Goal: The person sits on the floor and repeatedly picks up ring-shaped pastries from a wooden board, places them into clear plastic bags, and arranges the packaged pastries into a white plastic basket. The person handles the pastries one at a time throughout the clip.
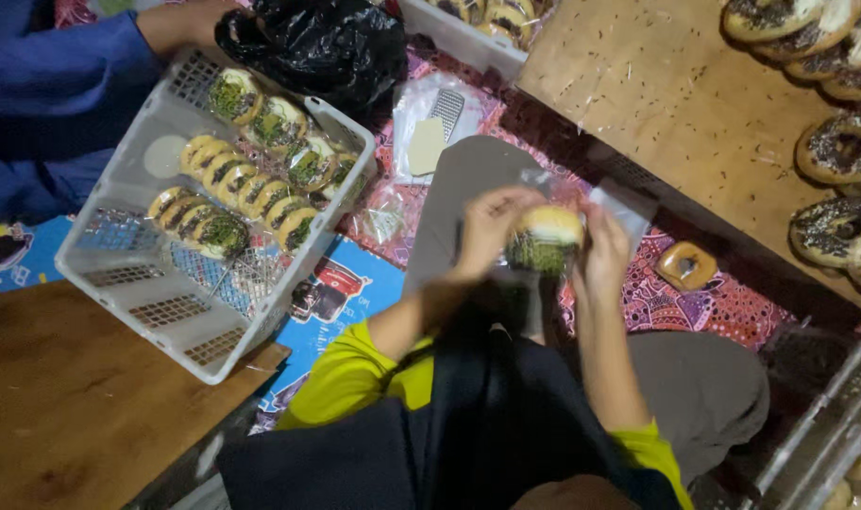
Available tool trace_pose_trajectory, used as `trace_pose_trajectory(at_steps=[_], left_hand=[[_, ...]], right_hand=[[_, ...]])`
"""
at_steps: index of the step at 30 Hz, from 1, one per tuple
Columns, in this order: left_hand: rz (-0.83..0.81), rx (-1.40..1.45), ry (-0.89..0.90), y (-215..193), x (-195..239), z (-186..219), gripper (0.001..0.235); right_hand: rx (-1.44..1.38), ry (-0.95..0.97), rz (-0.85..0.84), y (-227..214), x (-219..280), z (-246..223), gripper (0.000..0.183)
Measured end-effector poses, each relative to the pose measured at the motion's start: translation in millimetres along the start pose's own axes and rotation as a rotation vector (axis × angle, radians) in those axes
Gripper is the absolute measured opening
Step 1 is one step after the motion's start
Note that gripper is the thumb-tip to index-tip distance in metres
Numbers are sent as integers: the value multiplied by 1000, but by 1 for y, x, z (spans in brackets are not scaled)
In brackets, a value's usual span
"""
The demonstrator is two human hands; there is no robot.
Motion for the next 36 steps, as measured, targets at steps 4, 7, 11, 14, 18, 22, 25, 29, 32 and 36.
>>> trace_pose_trajectory(at_steps=[4, 7, 11, 14, 18, 22, 25, 29, 32, 36], left_hand=[[52, -586, 187, -67, 18, 38, 20], [239, -391, -99, -120, 54, -1, 24], [51, -262, -345, -154, 63, -52, 35], [-249, -311, -684, -120, 55, -102, 42], [-547, -692, -287, -21, 1, -186, 91], [-721, -1456, -302, 14, -69, -229, 104], [-828, -1794, -340, 24, -94, -235, 129], [-874, -1949, -421, 21, -97, -245, 143], [-860, -1860, -466, 12, -96, -248, 139], [-712, -1722, -76, 8, -78, -248, 122]], right_hand=[[635, -488, -133, 25, -15, 2, 11], [823, -112, -53, 25, 20, 40, 18], [535, 161, -76, 2, 28, 45, 27], [248, 301, -150, -59, 27, 35, 38], [428, -38, 357, -238, -45, 26, 37], [1325, -344, 886, -325, -65, 27, 50], [997, -148, 549, -268, -115, 70, 26], [1792, -489, -136, -156, -171, 91, 41], [1861, 1, -428, -150, -204, 83, 37], [1638, 231, -685, -151, -184, 67, 32]])
Point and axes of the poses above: each hand's wrist, its own x-axis away from the middle knuckle, its own y-axis out of the palm, z = x × y, the point moved 3 cm from there along -x, towards the middle knuckle, and after that the axes turned 15 degrees about x, right-handed, at the moved point
